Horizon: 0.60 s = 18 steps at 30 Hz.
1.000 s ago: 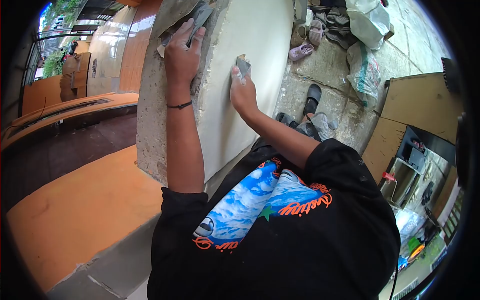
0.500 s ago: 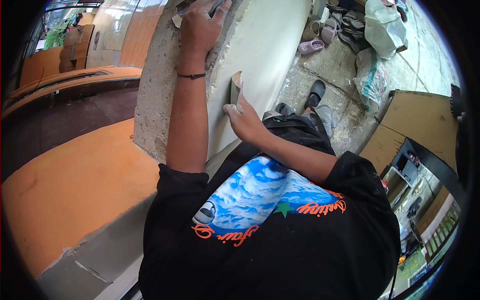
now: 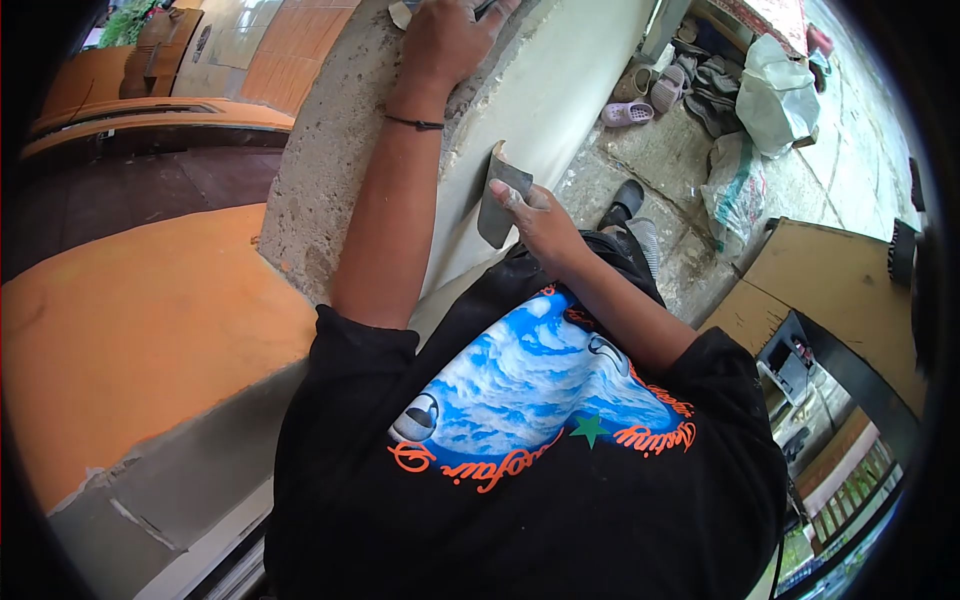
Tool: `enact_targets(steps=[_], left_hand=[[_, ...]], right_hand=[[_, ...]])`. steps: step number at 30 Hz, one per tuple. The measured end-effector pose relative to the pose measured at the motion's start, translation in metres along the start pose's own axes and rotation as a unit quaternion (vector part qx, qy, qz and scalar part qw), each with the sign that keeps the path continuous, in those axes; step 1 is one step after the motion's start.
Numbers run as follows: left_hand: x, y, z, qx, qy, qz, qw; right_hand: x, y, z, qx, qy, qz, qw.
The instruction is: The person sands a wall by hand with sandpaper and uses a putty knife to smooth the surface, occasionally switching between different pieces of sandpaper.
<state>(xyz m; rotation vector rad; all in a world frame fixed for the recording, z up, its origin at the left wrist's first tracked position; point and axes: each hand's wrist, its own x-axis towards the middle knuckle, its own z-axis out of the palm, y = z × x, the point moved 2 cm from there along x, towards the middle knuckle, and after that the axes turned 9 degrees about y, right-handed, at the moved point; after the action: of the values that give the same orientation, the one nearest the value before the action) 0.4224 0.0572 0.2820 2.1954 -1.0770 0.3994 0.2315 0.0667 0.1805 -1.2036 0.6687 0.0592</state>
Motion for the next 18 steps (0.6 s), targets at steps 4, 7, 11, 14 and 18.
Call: enact_targets(steps=[4, 7, 11, 14, 18], left_hand=[[0.000, 0.001, -0.002, 0.018, -0.008, -0.016, 1.000], [0.000, 0.000, -0.003, 0.019, -0.018, -0.021, 0.999], [0.000, -0.003, 0.000, 0.021, -0.027, -0.013, 0.999], [0.001, 0.000, 0.000, 0.013, -0.013, -0.009, 1.000], [0.001, -0.002, 0.001, 0.012, 0.015, 0.038, 0.999]], right_hand=[[0.003, -0.001, -0.004, -0.017, -0.013, 0.021, 1.000], [0.007, 0.005, -0.003, -0.001, -0.025, 0.033, 0.999], [0.012, 0.027, 0.005, 0.014, 0.029, 0.042, 0.999], [0.033, 0.044, 0.012, 0.037, 0.062, 0.051, 0.996], [0.049, 0.061, 0.025, -0.026, 0.026, 0.058, 0.998]])
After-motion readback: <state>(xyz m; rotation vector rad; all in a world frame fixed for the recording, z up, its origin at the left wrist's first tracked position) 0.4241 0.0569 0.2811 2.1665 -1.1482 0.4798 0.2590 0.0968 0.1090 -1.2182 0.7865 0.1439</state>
